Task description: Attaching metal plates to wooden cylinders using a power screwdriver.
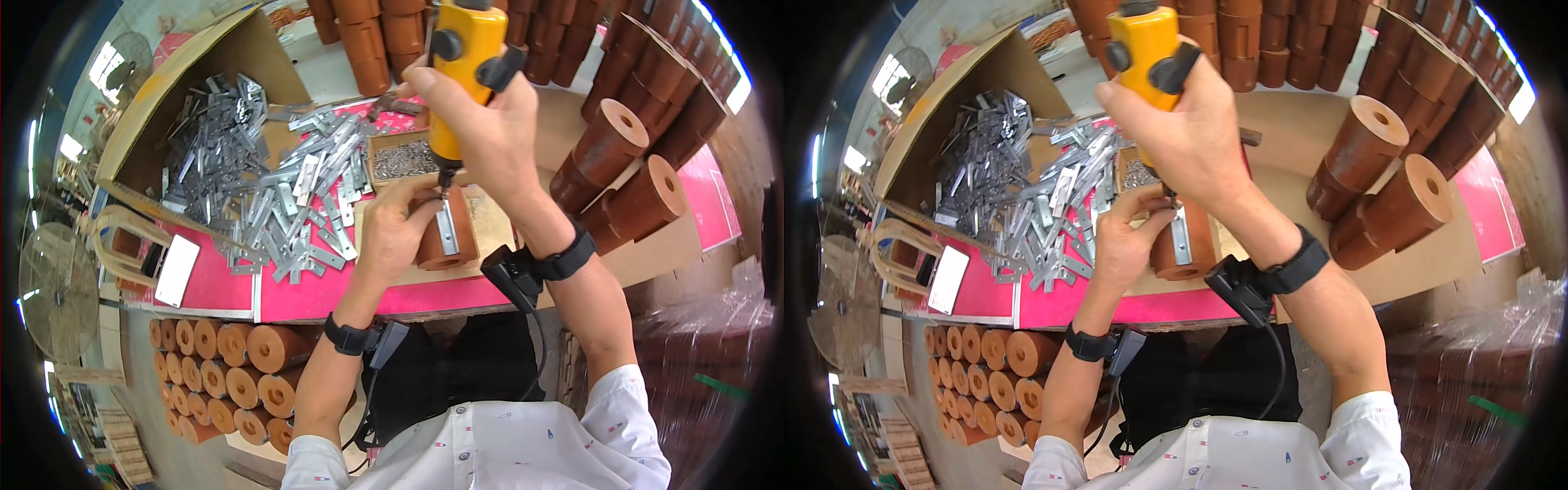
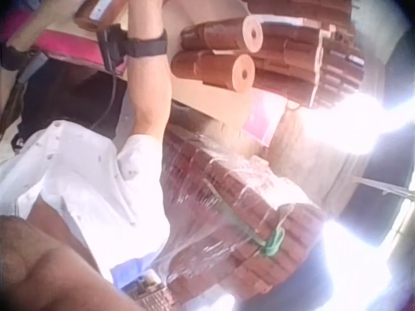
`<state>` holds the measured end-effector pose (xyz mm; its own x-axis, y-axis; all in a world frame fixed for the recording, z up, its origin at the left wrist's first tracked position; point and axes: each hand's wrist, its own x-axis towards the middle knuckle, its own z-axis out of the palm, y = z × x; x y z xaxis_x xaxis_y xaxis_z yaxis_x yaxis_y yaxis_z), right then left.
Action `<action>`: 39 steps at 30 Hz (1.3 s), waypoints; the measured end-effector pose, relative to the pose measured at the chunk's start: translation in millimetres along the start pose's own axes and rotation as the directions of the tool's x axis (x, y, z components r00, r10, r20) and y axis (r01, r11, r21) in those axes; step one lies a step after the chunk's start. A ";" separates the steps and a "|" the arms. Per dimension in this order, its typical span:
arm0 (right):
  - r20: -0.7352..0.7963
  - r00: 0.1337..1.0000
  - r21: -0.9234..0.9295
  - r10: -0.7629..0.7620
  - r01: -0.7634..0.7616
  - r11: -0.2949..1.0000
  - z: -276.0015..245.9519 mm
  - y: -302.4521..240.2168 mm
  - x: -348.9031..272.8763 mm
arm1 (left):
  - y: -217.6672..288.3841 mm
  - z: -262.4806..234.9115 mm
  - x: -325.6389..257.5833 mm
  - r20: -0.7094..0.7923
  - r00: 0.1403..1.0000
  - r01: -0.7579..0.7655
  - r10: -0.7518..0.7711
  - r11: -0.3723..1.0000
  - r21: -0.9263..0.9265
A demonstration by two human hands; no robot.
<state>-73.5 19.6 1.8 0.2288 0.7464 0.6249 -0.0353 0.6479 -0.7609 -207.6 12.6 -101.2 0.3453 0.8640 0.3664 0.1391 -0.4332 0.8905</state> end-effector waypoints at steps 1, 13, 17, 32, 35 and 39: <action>0.023 1.000 0.030 0.020 -0.021 0.999 -1.3 -1.2 -0.7 | 4.5 0.4 0.6 0.001 1.000 -0.003 0.003 0.999 0.038; -0.001 0.999 -0.047 0.054 -0.054 0.997 -8.0 6.4 -4.8 | 1.5 5.3 -0.1 -0.017 0.997 -0.070 0.073 0.990 0.124; 0.005 0.999 -0.069 0.043 -0.043 0.997 -7.6 7.8 -4.5 | 0.1 6.0 -0.6 -0.033 0.999 -0.037 0.039 0.996 0.076; 0.015 0.999 -0.145 -0.049 0.051 0.988 -4.8 11.1 -5.9 | -12.0 8.3 -4.1 -0.083 0.996 -0.035 0.042 0.996 0.088; 0.022 0.999 -0.133 -0.050 0.052 0.990 -5.6 10.6 -6.1 | -9.0 8.6 -4.4 -0.103 0.994 -0.030 0.039 0.995 0.091; 0.030 0.999 -0.118 -0.040 0.043 0.992 -5.4 11.2 -7.1 | -5.7 6.5 -3.5 -0.074 0.997 -0.008 0.016 0.994 0.107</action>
<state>-70.3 20.7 -12.1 0.2007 0.7244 0.6595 0.0894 0.6568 -0.7487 -203.5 10.4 -109.2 0.2774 0.8735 0.4001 0.2344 -0.4654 0.8535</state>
